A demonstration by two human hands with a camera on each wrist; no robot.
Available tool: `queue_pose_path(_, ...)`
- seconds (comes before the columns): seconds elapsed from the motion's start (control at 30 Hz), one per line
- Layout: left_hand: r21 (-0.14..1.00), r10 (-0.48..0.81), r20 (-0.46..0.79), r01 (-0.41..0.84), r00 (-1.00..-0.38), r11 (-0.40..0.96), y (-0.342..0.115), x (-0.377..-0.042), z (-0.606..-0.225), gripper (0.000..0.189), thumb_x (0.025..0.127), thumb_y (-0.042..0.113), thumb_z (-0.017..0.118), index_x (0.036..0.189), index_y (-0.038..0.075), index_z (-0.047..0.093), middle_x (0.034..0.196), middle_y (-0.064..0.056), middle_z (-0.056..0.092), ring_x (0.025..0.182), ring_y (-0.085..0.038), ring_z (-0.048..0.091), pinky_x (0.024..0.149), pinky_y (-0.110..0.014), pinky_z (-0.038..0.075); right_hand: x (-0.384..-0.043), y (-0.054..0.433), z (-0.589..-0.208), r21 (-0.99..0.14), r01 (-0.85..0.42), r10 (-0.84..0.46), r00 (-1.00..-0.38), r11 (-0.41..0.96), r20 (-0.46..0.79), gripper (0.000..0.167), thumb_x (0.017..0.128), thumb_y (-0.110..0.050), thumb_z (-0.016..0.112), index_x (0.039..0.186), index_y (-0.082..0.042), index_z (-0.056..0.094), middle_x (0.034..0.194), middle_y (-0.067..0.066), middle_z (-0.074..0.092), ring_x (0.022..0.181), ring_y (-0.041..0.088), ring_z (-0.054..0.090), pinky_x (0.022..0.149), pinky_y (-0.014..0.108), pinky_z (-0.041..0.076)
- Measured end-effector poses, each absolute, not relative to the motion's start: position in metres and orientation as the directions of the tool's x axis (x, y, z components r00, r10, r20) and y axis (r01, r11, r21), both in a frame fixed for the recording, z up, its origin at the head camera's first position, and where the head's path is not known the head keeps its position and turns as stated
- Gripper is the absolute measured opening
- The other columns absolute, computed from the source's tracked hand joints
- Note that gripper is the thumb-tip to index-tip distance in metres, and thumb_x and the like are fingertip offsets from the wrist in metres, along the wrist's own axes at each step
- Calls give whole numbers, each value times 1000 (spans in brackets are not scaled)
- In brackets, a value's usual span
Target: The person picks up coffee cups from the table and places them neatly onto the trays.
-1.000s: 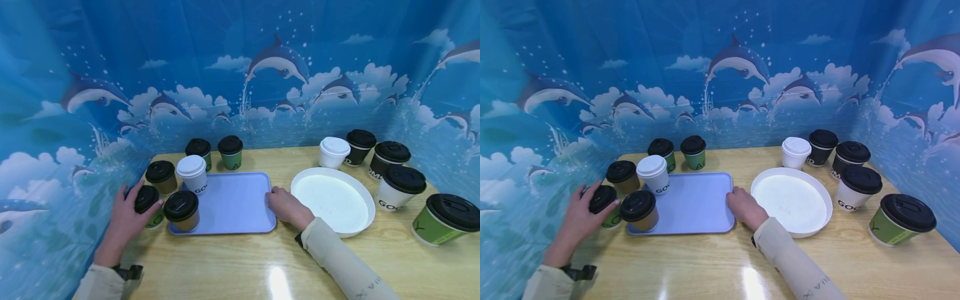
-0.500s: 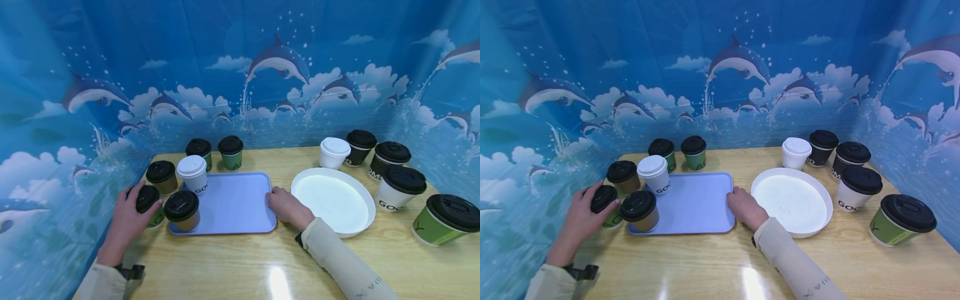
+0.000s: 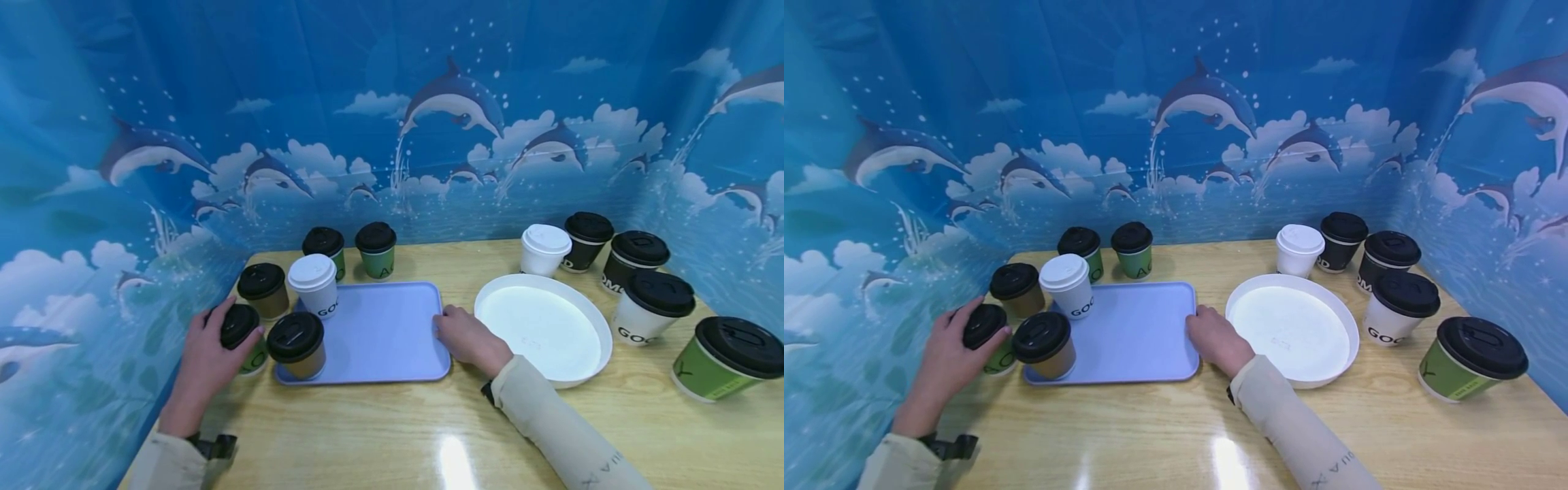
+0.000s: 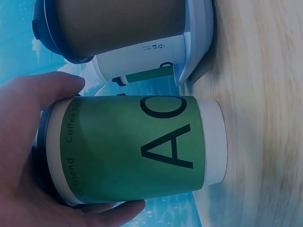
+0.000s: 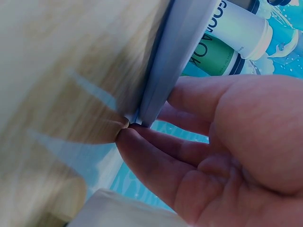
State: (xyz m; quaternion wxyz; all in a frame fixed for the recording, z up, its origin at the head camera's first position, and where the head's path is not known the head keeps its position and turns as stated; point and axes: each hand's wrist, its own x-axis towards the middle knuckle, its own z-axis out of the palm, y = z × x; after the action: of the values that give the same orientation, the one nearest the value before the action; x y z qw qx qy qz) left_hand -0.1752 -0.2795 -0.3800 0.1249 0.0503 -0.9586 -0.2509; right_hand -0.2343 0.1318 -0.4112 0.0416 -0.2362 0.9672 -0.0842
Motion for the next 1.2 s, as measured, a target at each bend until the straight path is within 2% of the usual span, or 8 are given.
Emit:
queue_pose_path(0.47,552,-228,200,-83,-953,830,-278,-171,-368,88,96,54,65,162,7,31,152,-40,26,127,-58,39,90,-72,42,-234,132,-411,-174,-463,-474,-880,869,-26,24,106,-9,55,119,6,68,115,27,63,100,38,66,85,49,57)
queue_pose_path(0.83,570,-276,294,-64,-915,819,-270,-162,-344,78,93,46,69,157,12,42,143,-37,37,112,-51,47,75,-62,46,-233,132,-412,-195,-462,-474,-881,865,-13,22,106,-8,54,117,7,68,115,29,62,100,39,66,85,51,57)
queue_pose_path(1.2,542,-327,390,-73,-860,837,-252,-143,-305,73,89,42,71,153,13,49,140,-36,44,111,-51,48,75,-65,45,-234,132,-415,-189,-458,-469,-883,869,-13,23,106,-10,54,118,5,68,116,28,63,101,39,66,86,51,56)
